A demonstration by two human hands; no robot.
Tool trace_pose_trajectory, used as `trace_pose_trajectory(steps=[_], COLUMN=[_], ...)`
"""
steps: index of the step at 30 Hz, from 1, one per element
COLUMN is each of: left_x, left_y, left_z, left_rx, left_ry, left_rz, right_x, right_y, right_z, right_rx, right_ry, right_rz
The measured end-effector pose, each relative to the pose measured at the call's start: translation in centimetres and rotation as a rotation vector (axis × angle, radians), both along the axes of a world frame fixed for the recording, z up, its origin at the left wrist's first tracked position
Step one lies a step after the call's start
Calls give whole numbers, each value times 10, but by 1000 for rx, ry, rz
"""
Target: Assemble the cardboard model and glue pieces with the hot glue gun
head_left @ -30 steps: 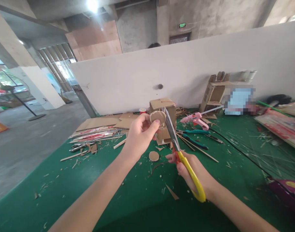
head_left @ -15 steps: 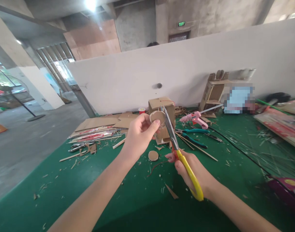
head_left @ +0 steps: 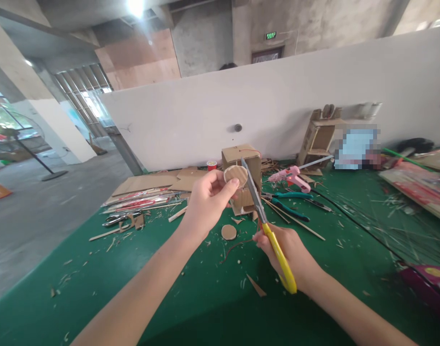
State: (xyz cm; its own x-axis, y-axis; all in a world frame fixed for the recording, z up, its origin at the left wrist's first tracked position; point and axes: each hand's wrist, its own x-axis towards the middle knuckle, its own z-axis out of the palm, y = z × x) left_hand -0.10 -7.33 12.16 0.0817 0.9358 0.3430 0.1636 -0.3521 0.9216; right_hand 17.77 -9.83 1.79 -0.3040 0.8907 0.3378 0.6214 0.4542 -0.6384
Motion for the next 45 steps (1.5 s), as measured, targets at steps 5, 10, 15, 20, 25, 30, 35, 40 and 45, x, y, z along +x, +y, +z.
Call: trace_pose_trajectory(steps=[5,10,15,20,25,30,35,40,45], left_x=[0,1,0,2,1,0,1,1,2], left_y=[0,0,0,1,2,2,3,4,4], left_z=[1,-1,-1,-3,-5,-6,-7,-7,-9], left_rx=[-9,9,15,16,12,22,22,16,27], left_ry=[-28,-32,-6,-14,-39,-38,-32,-33,-42], left_rz=[4,-8,-5,-19,-34,-31,-31,-27,-28], right_x=[1,2,2,2,2,1,0,-1,-4], right_y=[-2,-3,-2,0,0,1,1,1,0], right_z=[-4,-3,-5,-11,-10,-6,-5,-2,1], right_rx=[-42,-62,-79,-91,-102,-107,-125,-129,-132], right_ry=[144,183,169,177,136,111,99,91,49], right_rz=[121,158,144,113,92,86,75,70,16])
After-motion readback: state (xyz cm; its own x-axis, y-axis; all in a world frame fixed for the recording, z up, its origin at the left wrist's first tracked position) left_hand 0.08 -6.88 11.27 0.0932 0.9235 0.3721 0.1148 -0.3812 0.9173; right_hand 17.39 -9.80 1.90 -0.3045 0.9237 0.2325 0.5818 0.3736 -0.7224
